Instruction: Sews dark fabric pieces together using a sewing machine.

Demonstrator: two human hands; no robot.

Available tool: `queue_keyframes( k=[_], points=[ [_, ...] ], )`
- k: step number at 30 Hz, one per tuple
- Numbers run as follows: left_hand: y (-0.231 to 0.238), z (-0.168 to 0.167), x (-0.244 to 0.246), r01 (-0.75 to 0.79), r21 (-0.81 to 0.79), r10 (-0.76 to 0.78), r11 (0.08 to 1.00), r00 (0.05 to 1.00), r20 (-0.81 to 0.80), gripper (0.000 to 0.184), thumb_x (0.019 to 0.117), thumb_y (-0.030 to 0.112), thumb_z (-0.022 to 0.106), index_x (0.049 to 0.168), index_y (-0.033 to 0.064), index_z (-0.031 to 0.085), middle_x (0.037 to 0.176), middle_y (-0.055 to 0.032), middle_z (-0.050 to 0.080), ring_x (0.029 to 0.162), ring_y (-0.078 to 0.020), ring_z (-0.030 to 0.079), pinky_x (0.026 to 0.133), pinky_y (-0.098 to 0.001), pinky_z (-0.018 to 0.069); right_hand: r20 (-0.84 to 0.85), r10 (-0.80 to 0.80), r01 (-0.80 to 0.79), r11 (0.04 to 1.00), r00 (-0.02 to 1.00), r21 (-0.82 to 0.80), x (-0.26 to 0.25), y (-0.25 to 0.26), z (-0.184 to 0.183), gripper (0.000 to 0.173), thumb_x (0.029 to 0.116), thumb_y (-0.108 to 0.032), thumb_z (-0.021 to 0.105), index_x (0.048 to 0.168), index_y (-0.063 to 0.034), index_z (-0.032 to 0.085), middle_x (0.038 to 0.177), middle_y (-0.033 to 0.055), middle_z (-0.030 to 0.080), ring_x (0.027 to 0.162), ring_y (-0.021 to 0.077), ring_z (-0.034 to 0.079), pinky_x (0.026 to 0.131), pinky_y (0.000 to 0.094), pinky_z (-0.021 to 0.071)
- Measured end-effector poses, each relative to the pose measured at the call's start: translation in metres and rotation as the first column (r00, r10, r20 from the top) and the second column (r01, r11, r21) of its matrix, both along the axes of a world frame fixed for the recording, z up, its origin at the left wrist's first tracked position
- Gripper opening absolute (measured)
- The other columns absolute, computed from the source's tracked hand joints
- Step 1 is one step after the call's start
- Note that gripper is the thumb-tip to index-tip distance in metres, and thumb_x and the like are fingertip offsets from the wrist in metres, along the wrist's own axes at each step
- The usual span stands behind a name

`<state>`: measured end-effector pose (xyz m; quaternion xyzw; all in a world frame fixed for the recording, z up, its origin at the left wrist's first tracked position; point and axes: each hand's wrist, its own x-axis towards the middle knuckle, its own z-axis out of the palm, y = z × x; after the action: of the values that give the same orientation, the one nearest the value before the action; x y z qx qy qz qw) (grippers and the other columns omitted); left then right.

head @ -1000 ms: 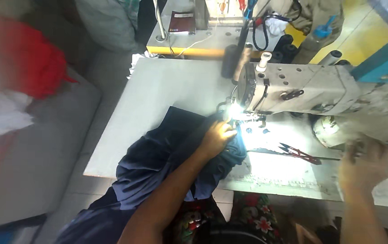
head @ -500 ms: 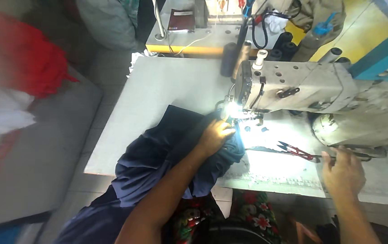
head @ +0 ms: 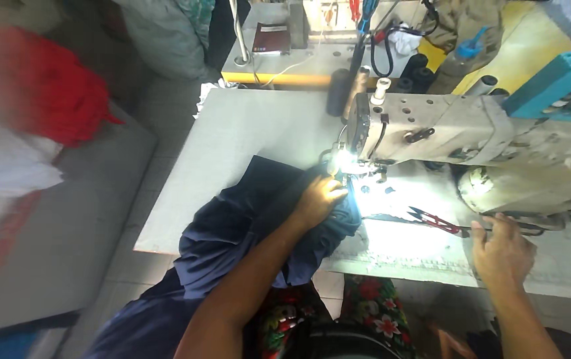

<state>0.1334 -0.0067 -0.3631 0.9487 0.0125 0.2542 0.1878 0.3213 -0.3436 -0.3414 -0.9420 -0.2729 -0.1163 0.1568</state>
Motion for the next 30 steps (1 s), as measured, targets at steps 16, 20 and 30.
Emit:
queue_keyframes(
  k=[16,20,30],
  points=[
    [-0.002,0.001,-0.007,0.043,-0.012,-0.044,0.999,0.999,-0.018,0.024,0.0982,0.005,0.06,0.11,0.0119,0.08,0.112,-0.016,0.074,0.12,-0.0393,0.065,0.105,-0.0562,0.0485,0.01,-0.014,0.014,1.0,1.0,0.005,-0.001,0.0,0.0,0.054,0.1098,-0.035,0.04,0.131,0.0116,0.057,0.141,0.0352,0.055,0.134,0.0532,0.051,0.106,0.0694,0.0351],
    [-0.003,0.004,-0.008,0.042,-0.05,-0.043,0.998,0.999,-0.02,0.024,0.0968,0.003,0.061,0.11,0.0103,0.08,0.113,-0.0173,0.074,0.12,-0.0397,0.065,0.105,-0.0561,0.0483,0.006,-0.016,0.016,1.0,1.0,0.007,-0.001,0.0,0.002,0.054,0.1094,-0.036,0.041,0.132,0.0107,0.057,0.143,0.0366,0.051,0.136,0.0555,0.047,0.106,0.071,0.0346],
    [-0.003,0.035,-0.025,0.106,-0.11,-0.128,0.988,0.967,-0.219,0.022,0.1008,0.013,0.061,0.113,0.0047,0.078,0.118,-0.0147,0.074,0.126,-0.0364,0.063,0.113,-0.0602,0.0406,0.127,0.04,-0.068,0.973,0.991,0.222,-0.023,0.04,0.037,0.049,0.1068,-0.026,0.045,0.137,0.0114,0.056,0.144,0.0382,0.049,0.136,0.0589,0.045,0.112,0.0664,0.0345]
  ],
)
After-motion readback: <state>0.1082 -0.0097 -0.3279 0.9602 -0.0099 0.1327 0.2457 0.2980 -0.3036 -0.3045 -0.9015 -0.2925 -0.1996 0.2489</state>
